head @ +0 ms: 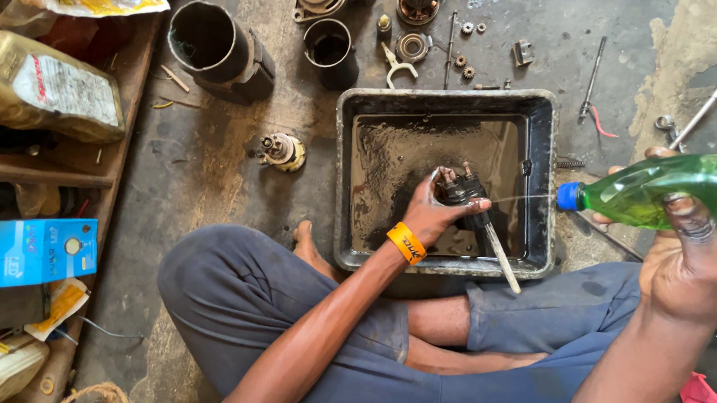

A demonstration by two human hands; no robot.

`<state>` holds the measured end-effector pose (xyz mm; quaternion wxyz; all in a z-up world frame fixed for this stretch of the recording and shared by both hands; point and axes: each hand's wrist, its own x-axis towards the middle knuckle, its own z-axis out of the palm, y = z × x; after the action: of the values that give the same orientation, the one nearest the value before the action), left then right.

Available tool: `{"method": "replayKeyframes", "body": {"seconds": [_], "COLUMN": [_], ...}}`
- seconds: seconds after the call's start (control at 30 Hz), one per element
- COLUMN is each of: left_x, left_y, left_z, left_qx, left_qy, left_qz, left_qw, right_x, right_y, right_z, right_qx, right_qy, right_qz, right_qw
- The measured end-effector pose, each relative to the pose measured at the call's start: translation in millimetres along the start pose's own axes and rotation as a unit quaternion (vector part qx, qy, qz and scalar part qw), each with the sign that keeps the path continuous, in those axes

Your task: The person sits on the floor and pours liquid from a green plastic bottle onto a motor armature held over a metal tray. They rotate the armature to coat it, then place it down and pick up a smaller motor component to treat similarly. Finally, they use a brush to scrub a small metal part inside the tray.

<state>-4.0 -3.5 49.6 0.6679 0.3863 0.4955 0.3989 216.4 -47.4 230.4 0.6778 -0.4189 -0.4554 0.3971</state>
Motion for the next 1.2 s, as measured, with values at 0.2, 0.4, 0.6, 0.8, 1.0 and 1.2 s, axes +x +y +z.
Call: {"method": "replayKeyframes", "body": {"seconds": [0.2,0.4,0.6,0.8,1.0,1.2], "left_x": [4,4,4,8,12,15], "left_y": [-7,-7,-8,-17,-24,-30], "left_z": [2,0,-1,-3,-5,-4], "left_qx": [-0.006,-0.009,0.055,0.089,-0.011,-0.051], "left_qy": [0.005,0.042,0.079,0.079,0.023,0.054], "left_qz": [0.022,-0.039,-0.049,-0.035,-0.029,-0.051], "left_qw": [1.000,0.998,0.994,0.992,0.999,0.996], "right_x": [0,-2,-2,0,0,1], "right_y": [-2,3,6,7,10,6], "right_z": [1,-7,-8,-7,-10,-6], "right_qx": [0.000,0.028,0.036,0.027,0.023,-0.008], "right_qy": [0.006,-0.003,-0.011,-0.009,0.005,-0.001], "right_qz": [0.006,0.018,0.018,0.018,0.009,0.005], "right_qw": [1.000,0.999,0.999,0.999,1.000,1.000]}}
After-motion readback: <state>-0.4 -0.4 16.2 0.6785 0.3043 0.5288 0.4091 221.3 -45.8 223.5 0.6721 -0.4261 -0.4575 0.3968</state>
